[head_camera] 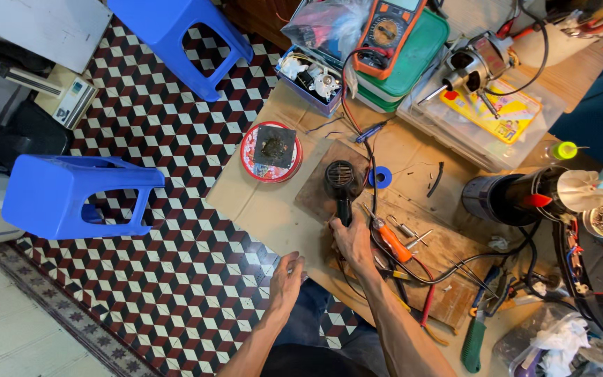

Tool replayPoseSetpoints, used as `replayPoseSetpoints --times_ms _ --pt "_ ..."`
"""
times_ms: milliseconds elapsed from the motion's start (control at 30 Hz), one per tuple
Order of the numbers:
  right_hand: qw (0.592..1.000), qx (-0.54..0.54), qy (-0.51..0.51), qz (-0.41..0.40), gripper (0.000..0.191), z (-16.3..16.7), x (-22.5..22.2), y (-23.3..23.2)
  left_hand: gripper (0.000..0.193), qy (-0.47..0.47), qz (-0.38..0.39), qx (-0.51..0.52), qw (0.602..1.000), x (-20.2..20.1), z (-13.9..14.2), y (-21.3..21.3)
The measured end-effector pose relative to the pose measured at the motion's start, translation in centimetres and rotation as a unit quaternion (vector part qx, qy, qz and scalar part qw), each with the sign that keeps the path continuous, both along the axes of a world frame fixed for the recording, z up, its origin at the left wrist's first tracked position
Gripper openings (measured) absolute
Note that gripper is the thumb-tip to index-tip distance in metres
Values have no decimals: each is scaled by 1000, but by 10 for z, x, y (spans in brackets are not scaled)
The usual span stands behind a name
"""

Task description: The person repairs a hair dryer at a workbench. They disassemble the rear grille and housing, remove the fan and motor assembly, use a screwdriver and pliers on internal parts, test the unit, and reassemble the housing and grille, handling the dryer repeatedly while checking the components.

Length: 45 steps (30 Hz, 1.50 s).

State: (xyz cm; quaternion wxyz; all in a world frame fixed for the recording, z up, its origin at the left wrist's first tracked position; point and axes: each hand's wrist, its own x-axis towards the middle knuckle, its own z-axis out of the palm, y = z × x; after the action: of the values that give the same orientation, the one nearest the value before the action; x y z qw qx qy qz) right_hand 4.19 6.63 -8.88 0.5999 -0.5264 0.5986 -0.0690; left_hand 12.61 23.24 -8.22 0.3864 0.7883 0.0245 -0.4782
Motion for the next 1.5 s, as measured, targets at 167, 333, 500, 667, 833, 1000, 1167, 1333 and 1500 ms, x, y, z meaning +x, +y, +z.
replayPoseSetpoints --times_ms 167,333,500,667,833,1000,1167,1333,1500 --pt "999 -47 9 13 30 -23 9 6 49 -4 7 26 1000 9 -3 23" --pt "997 -74 14 36 30 -36 6 8 51 -7 -16 42 999 16 -14 25" --pt "999 12 28 24 30 -24 7 -3 54 -19 -61 24 998 20 -1 3" --pt "995 -92 3 37 36 12 -13 -3 78 -66 -87 -106 988 21 50 -51" --pt "992 -113 -5 53 45 54 -43 17 88 -235 -200 -288 907 13 102 -106" --pt "998 45 -30 -13 31 86 -68 28 71 -269 -264 -310 873 -4 128 -137" --pt "985 80 -142 -66 14 96 -88 36 69 -285 -303 -367 832 -29 146 -138" --pt "978 104 -162 -80 13 104 -102 44 72 -246 -313 -361 843 -42 154 -133" --pt "975 119 -173 -74 14 115 -111 52 64 -308 -325 -391 804 -52 151 -126"
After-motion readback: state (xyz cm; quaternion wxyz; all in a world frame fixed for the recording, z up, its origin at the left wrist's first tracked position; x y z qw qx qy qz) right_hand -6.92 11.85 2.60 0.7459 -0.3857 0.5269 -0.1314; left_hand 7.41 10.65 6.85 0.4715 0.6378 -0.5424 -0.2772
